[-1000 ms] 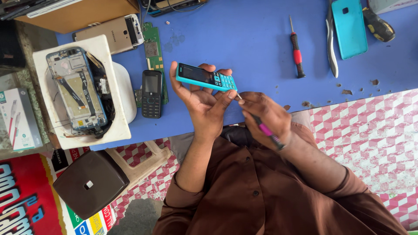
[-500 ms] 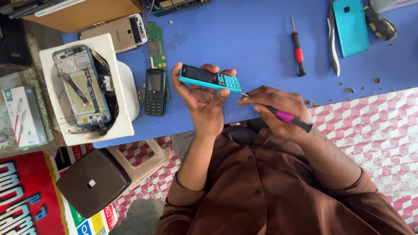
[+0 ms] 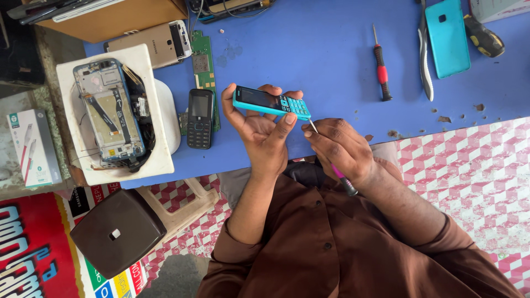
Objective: The person handles a teal feature phone, removes its battery, and then uses a screwdriver to pry open the front keypad cover. The person works at a blue workbench cluttered with other disassembled phones and tools.
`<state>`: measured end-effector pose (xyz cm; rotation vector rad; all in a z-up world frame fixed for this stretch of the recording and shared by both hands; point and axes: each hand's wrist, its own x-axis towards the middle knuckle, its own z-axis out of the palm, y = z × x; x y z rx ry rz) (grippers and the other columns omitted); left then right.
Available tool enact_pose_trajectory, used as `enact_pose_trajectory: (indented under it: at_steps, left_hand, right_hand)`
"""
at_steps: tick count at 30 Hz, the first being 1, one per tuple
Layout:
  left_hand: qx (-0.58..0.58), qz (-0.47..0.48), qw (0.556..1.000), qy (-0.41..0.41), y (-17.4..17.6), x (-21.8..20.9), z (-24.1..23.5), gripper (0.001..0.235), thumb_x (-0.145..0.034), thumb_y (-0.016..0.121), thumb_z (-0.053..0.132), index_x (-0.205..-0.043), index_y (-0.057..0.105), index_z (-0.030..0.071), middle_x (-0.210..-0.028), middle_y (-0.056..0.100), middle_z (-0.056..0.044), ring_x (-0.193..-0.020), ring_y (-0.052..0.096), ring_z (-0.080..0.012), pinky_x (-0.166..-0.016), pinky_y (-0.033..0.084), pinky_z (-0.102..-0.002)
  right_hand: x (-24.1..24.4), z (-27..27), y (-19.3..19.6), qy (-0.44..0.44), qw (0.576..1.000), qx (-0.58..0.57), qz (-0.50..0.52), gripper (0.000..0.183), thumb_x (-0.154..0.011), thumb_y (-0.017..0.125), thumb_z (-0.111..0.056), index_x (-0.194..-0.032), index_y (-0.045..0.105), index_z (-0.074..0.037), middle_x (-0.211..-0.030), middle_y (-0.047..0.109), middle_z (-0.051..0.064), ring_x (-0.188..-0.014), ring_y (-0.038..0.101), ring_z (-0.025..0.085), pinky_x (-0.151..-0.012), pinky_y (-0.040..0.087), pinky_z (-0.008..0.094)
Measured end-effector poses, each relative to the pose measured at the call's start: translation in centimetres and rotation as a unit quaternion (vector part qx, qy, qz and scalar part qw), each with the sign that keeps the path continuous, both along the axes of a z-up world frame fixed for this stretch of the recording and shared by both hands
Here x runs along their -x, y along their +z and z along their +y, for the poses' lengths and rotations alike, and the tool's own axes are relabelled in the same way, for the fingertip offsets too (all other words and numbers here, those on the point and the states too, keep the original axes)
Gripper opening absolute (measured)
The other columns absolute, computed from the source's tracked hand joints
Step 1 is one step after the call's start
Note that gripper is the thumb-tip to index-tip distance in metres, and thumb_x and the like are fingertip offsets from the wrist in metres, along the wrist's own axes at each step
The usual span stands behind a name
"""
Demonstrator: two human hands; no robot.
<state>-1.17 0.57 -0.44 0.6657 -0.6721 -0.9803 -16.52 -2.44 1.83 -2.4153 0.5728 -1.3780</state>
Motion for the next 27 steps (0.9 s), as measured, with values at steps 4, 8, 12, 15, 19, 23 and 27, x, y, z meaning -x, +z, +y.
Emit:
enact_pose_trajectory:
  at_steps: [4,8,12,15,19,23,27]
  left_hand:
    - [-0.002,0.005,1.000,-0.001,0.13,0.06,-0.05,0.092,-0.094,0.081,-0.007,-0.155,0.023,0.029,-0.127,0.056,-0.014,-0.115,0.065,-0.0318,-0.106,0.057,-0.050]
    - [-0.002,-0.002,1.000,0.008,0.08,0.14,-0.04,0.092,-0.095,0.080,-0.007,-0.157,0.023,0.029,-0.127,0.057,-0.014,-0.114,0.067,-0.0335,-0.105,0.058,-0.049]
    - [0.000,-0.007,1.000,0.010,-0.04,0.15,0.00,0.092,-0.096,0.079,-0.008,-0.158,0.022,0.028,-0.128,0.057,-0.014,-0.114,0.068,-0.0346,-0.104,0.058,-0.048]
    - [-0.003,-0.011,1.000,0.004,-0.01,0.14,0.09,0.092,-0.097,0.077,-0.009,-0.158,0.019,0.028,-0.130,0.056,-0.014,-0.115,0.068,-0.0346,-0.105,0.058,-0.046]
    - [-0.015,-0.009,1.000,-0.020,0.15,-0.07,0.25,0.100,-0.097,0.074,-0.014,-0.162,0.012,0.031,-0.135,0.052,-0.014,-0.119,0.066,-0.0340,-0.102,0.060,-0.042]
    - [-0.027,-0.006,0.998,-0.054,0.37,-0.34,0.37,0.113,-0.091,0.075,-0.018,-0.165,0.006,0.035,-0.142,0.048,-0.014,-0.124,0.063,-0.0339,-0.095,0.063,-0.039]
    - [-0.036,-0.007,0.996,-0.076,0.49,-0.48,0.29,0.118,-0.090,0.076,-0.019,-0.166,0.005,0.035,-0.143,0.046,-0.017,-0.127,0.062,-0.0349,-0.099,0.063,-0.039]
  right_hand:
    - [-0.25,0.03,-0.10,-0.013,1.000,0.026,0.008,0.030,-0.088,0.073,0.016,-0.114,0.061,0.007,-0.101,0.070,0.020,-0.091,0.070,0.032,-0.076,0.060,0.040]
    - [-0.57,-0.04,-0.21,-0.039,0.997,0.063,0.019,0.030,-0.087,0.073,0.018,-0.113,0.061,0.008,-0.101,0.070,0.021,-0.091,0.071,0.033,-0.076,0.060,0.041]
    - [-0.84,-0.01,-0.32,-0.046,0.996,0.072,0.020,0.029,-0.088,0.073,0.018,-0.112,0.061,0.008,-0.102,0.070,0.020,-0.092,0.071,0.032,-0.077,0.060,0.040]
    - [-0.85,0.03,-0.25,-0.042,0.997,0.065,0.018,0.028,-0.088,0.073,0.018,-0.111,0.061,0.007,-0.101,0.070,0.020,-0.091,0.071,0.032,-0.077,0.060,0.040]
    - [-0.55,0.10,-0.08,-0.014,0.999,0.035,0.008,0.029,-0.086,0.074,0.017,-0.111,0.062,0.007,-0.100,0.070,0.019,-0.091,0.071,0.031,-0.076,0.060,0.039]
    - [-0.18,0.09,-0.01,0.012,1.000,0.008,0.000,0.030,-0.084,0.074,0.017,-0.110,0.062,0.007,-0.100,0.069,0.019,-0.090,0.071,0.031,-0.076,0.059,0.039]
    - [-0.11,-0.16,-0.25,0.024,1.000,0.004,-0.017,0.030,-0.086,0.074,0.017,-0.110,0.062,0.006,-0.101,0.070,0.019,-0.090,0.072,0.030,-0.076,0.060,0.038]
